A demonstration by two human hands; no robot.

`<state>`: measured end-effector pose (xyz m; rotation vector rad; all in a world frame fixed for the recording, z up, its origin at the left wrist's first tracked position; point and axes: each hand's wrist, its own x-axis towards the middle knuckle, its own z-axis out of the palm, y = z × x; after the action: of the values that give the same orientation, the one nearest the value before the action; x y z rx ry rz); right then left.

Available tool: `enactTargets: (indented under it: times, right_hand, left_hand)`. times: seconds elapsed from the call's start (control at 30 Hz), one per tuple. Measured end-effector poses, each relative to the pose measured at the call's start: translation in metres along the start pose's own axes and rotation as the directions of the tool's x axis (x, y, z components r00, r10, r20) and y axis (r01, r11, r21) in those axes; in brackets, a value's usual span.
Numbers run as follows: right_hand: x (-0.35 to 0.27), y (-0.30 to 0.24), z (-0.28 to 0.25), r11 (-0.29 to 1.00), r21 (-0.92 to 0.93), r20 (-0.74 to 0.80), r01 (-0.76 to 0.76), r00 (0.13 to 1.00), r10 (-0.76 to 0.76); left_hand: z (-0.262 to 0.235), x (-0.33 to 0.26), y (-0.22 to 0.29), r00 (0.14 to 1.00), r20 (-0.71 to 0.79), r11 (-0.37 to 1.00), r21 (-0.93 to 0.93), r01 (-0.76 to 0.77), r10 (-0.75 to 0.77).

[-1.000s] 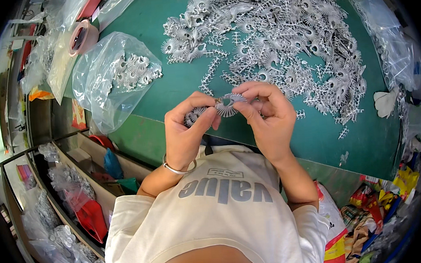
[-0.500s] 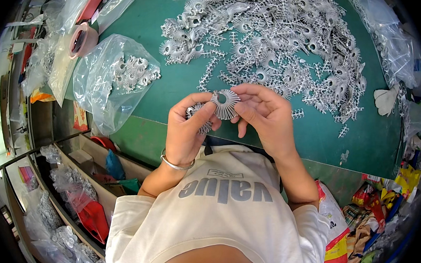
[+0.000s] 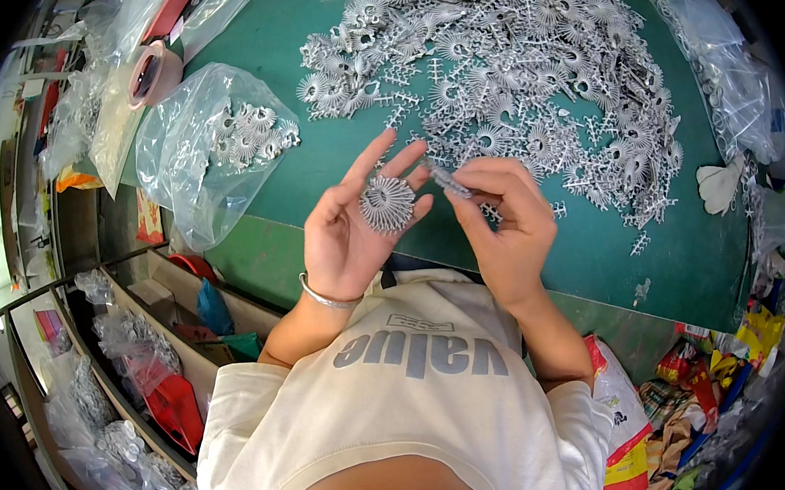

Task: The person sorts through a large pile of grey flower-shaped decorative items on a green workbench by hand, picking out specific pieces and placing them into a clear plastic bag.

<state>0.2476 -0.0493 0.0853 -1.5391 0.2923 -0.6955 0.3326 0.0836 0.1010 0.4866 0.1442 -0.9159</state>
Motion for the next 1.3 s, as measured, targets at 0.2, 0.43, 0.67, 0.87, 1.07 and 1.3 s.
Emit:
enactTargets:
  times: [0.2,0.43,0.67,0.87,1.07,1.3]
  right_hand:
    - [-0.002,0.000,-0.004,0.989,0.129,-0.098,-0.073,0.992,0.086]
    - [0.001,0.005,-0.010,0.804,0.491,0.016,-0.335,0.926,0.377]
    - [0.002,0.008,-0.015,0.543,0.681,0.188,-0.492,0.833,0.520]
    - [0.007,0.004,-0.023,0.314,0.833,0.231,-0.456,0.801,0.552]
    - [-0.003,0.021,-0.058,0.331,0.862,0.174,-0.385,0.837,0.519]
    - [-0.008,0.038,-0.080,0.699,0.503,-0.035,-0.508,0.796,0.604]
  left_hand:
    - [0.000,0.000,0.002,0.993,0.115,1.000,0.004,0.001,-0.001]
    - [0.003,-0.001,0.003,0.988,0.154,0.999,0.032,-0.009,0.004]
    - [-0.001,-0.002,0.002,0.974,0.226,0.997,0.066,-0.046,0.031]
    - [-0.023,0.000,0.002,0.995,0.095,0.998,0.067,-0.013,0.007]
    - [-0.049,0.009,-0.002,0.989,-0.125,0.878,0.478,-0.006,0.074]
    - [-0.048,0.027,-0.009,0.967,-0.188,0.819,0.573,-0.034,0.171]
